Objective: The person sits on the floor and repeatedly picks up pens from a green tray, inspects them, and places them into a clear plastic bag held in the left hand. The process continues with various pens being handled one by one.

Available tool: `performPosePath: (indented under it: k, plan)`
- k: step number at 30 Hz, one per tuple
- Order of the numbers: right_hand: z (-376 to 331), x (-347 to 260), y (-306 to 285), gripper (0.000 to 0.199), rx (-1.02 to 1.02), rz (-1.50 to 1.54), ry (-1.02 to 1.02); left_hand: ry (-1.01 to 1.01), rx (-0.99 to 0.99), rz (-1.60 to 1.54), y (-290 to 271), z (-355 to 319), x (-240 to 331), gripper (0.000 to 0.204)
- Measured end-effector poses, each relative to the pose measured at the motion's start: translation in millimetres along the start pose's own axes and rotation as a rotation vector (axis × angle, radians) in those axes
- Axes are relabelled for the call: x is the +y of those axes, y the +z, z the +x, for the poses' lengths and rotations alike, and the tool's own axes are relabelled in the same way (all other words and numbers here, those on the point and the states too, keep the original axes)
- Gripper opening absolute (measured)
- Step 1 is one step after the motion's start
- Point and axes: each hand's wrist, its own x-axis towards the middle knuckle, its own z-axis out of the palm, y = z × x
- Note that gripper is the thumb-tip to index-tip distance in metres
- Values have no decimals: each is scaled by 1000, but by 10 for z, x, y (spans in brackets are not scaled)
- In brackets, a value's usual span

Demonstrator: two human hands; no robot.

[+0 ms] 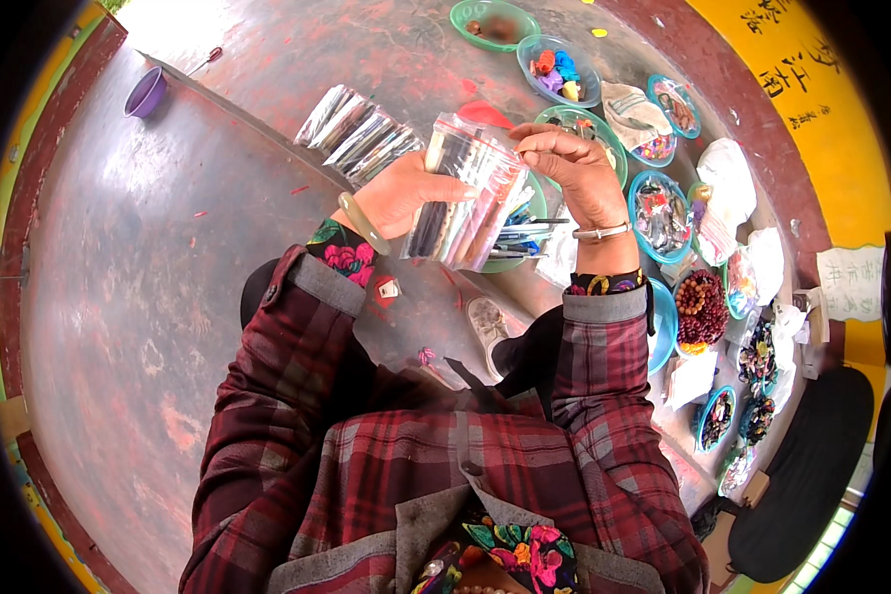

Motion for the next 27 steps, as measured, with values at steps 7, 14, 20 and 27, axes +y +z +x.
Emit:
performPosePath:
  k: [7,14,20,27]
  plan:
    - [26,-8,43,23,76,-475,-309,70,16,-25,78,1,36,38]
    - [39,153,-75,20,341,-164,-115,230,165,45,-53,11,109,33]
    - [107,955,-254,18,-149,-1180,68,385,306,217,-143,-26,230,24]
    - [-86,1599,299,18,-421,-1586,362,371,328,157,-152,-73,217,25]
